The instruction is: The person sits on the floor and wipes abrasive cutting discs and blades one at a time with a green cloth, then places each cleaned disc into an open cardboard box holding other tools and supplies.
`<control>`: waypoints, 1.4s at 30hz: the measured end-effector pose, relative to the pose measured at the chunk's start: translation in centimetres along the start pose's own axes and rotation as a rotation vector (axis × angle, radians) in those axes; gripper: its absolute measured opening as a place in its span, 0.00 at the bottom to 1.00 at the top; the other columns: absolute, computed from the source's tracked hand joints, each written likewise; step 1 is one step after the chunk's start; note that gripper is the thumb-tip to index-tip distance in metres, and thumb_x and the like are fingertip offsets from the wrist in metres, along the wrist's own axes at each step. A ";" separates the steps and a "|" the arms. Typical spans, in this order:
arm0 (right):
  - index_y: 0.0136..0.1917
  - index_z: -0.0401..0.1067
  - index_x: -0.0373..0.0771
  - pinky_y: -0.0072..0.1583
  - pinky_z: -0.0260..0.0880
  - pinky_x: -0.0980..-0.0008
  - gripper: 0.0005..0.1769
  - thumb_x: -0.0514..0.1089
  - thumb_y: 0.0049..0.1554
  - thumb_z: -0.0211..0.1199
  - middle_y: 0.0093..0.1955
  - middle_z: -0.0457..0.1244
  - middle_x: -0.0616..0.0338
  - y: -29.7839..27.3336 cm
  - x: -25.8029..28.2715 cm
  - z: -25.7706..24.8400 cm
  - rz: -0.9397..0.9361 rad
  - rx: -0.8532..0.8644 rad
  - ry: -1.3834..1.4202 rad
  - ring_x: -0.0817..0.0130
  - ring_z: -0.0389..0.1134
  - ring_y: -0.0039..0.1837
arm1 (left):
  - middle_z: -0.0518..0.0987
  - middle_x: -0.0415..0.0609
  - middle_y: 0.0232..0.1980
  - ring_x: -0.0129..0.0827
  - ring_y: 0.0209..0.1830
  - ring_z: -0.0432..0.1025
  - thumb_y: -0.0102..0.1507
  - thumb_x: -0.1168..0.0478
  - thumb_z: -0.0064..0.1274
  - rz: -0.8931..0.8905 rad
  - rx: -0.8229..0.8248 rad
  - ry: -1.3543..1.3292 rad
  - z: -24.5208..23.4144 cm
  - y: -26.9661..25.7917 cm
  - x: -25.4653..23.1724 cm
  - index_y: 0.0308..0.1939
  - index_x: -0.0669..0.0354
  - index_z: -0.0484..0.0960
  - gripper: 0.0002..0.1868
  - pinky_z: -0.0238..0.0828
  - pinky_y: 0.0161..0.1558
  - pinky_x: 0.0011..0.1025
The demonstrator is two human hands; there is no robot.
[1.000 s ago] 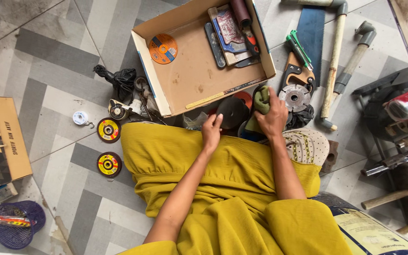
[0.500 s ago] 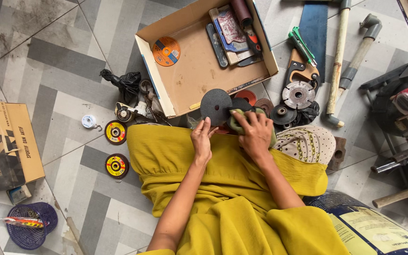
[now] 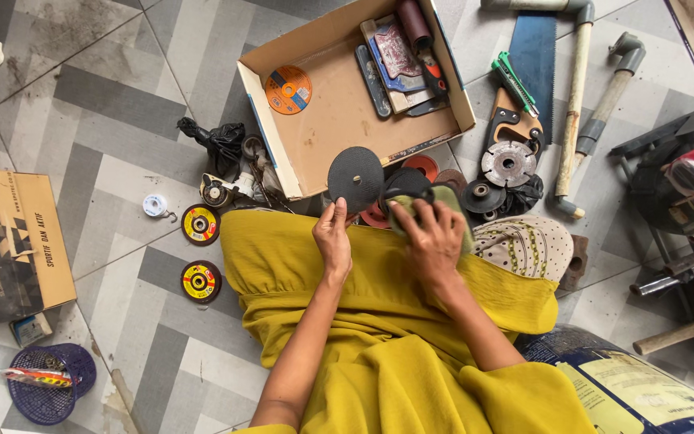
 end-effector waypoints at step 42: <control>0.59 0.76 0.44 0.53 0.64 0.60 0.25 0.39 0.46 0.72 0.50 0.70 0.59 1.1 -3.8 -2.9 0.222 -0.066 0.321 0.61 0.68 0.52 | 0.84 0.43 0.49 0.25 0.46 0.79 0.69 0.45 0.39 -0.386 0.369 0.209 4.5 -2.0 -0.5 0.58 0.58 0.77 0.25 0.76 0.45 0.24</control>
Point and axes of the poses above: each hand's wrist, its own y-axis towards the middle knuckle, its own z-axis out of the palm, x = y × z, the point moved 10 cm from there along y, towards the middle knuckle
